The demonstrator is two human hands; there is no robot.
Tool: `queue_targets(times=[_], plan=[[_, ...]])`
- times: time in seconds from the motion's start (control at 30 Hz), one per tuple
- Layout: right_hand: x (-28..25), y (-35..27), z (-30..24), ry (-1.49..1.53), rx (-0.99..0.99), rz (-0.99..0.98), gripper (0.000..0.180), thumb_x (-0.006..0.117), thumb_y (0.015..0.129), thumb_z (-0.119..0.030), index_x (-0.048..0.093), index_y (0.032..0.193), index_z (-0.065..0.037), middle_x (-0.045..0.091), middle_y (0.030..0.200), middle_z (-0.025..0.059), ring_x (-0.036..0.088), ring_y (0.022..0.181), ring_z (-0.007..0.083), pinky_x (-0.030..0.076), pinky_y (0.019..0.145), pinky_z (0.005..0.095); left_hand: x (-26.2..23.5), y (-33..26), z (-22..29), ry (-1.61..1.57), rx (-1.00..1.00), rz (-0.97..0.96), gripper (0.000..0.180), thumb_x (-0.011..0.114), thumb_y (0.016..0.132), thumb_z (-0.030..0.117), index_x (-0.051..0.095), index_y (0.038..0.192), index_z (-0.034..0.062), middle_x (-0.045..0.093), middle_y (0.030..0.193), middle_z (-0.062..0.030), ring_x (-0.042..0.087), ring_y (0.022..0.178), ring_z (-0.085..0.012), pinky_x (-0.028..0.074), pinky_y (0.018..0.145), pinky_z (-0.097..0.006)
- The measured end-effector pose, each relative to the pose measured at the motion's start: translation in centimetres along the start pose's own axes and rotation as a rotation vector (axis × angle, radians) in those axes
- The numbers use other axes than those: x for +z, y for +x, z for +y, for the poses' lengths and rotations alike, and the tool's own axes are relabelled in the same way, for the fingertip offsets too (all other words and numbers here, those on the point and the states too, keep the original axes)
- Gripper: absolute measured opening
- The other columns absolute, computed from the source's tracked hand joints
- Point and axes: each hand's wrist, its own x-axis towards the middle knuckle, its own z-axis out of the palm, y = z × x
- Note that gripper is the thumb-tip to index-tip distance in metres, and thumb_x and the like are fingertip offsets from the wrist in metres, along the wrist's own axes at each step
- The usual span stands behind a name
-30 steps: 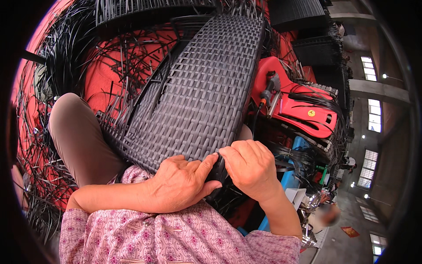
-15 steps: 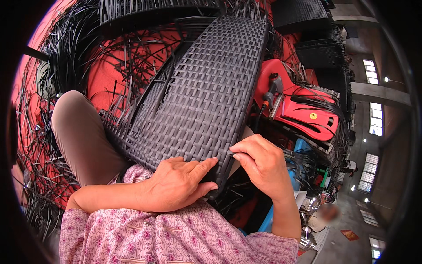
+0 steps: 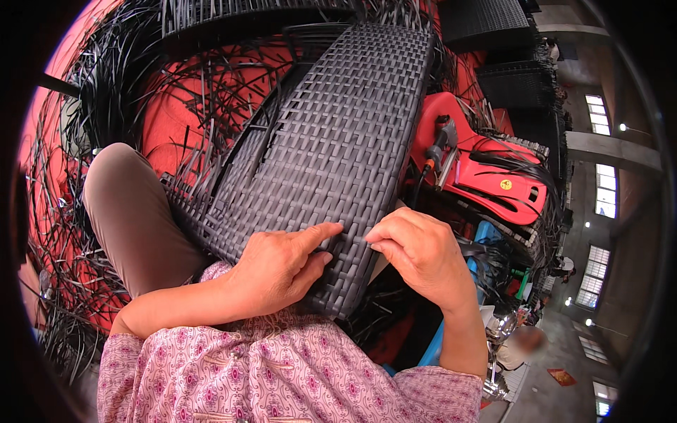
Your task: The person assembles a black woven furniture component by tucking loose strands into the weave, securing sections with a staple gun, and trimming excess material using a pair of shears.
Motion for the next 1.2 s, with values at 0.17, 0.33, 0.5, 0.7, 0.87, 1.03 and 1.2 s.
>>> queue_targets(times=[0.17, 0.33, 0.5, 0.7, 0.87, 1.03, 1.2], plan=[[-0.2, 0.4, 0.2, -0.047, -0.056, -0.009, 0.010, 0.074, 0.083, -0.001, 0.069, 0.091, -0.003, 0.068, 0.084, 0.0093, 0.069, 0.077, 0.0288, 0.055, 0.068, 0.0372, 0.6, -0.2, -0.2, 0.253, 0.203, 0.036, 0.039, 0.072, 0.091, 0.019, 0.066, 0.127, 0.0047, 0.068, 0.079, -0.0107, 0.066, 0.063, -0.0298, 0.053, 0.059, -0.042], [-0.3, 0.6, 0.6, 0.020, -0.055, -0.049, 0.015, 0.074, 0.079, 0.006, 0.070, 0.092, -0.001, 0.070, 0.086, 0.0110, 0.070, 0.078, 0.0259, 0.054, 0.067, 0.0344, 0.9, -0.6, 0.3, 0.334, 0.219, 0.016, 0.041, 0.074, 0.090, 0.022, 0.066, 0.126, 0.0047, 0.064, 0.074, -0.0069, 0.062, 0.059, -0.0255, 0.051, 0.060, -0.038], [0.4, 0.7, 0.8, 0.031, -0.089, -0.010, 0.012, 0.075, 0.082, 0.000, 0.069, 0.091, -0.003, 0.068, 0.085, 0.0098, 0.069, 0.077, 0.0289, 0.056, 0.068, 0.0372, 1.1, -0.8, 0.6, 0.356, 0.194, 0.013, 0.041, 0.074, 0.091, 0.025, 0.066, 0.125, 0.0024, 0.065, 0.074, -0.0066, 0.062, 0.060, -0.0254, 0.051, 0.060, -0.038], [1.8, -0.3, 0.3, -0.098, -0.163, 0.118, 0.019, 0.079, 0.077, 0.003, 0.070, 0.092, -0.005, 0.066, 0.084, 0.0092, 0.068, 0.076, 0.0278, 0.055, 0.066, 0.0368, 1.1, -1.1, 0.9, 0.461, 0.235, -0.015, 0.046, 0.073, 0.093, 0.028, 0.064, 0.128, 0.0001, 0.065, 0.076, -0.0062, 0.064, 0.063, -0.0238, 0.051, 0.062, -0.038], [2.9, -1.2, -0.3, -0.154, -0.162, 0.240, 0.023, 0.080, 0.074, 0.005, 0.071, 0.093, -0.005, 0.067, 0.086, 0.0104, 0.068, 0.075, 0.0267, 0.054, 0.065, 0.0355, 1.0, -1.9, 1.1, 0.495, 0.265, -0.023, 0.048, 0.072, 0.094, 0.031, 0.062, 0.130, 0.0004, 0.064, 0.078, -0.0056, 0.063, 0.063, -0.0228, 0.049, 0.062, -0.037], [3.1, -1.9, -0.3, -0.178, -0.073, 0.282, 0.028, 0.083, 0.074, -0.004, 0.070, 0.098, -0.005, 0.066, 0.089, 0.0095, 0.068, 0.079, 0.0302, 0.056, 0.069, 0.0396, 1.3, -1.8, 1.1, 0.472, 0.241, -0.021, 0.049, 0.071, 0.094, 0.032, 0.062, 0.131, 0.0013, 0.064, 0.077, -0.0052, 0.062, 0.062, -0.0225, 0.049, 0.062, -0.037], [0.7, -3.4, -1.1, -0.232, 0.136, 0.229, 0.026, 0.085, 0.078, -0.013, 0.073, 0.099, -0.004, 0.066, 0.086, 0.0095, 0.067, 0.078, 0.0289, 0.053, 0.067, 0.0386, 1.4, -1.8, 0.9, 0.456, 0.219, -0.001, 0.049, 0.070, 0.095, 0.032, 0.062, 0.132, 0.0015, 0.064, 0.075, -0.0051, 0.062, 0.062, -0.0229, 0.049, 0.062, -0.037]])
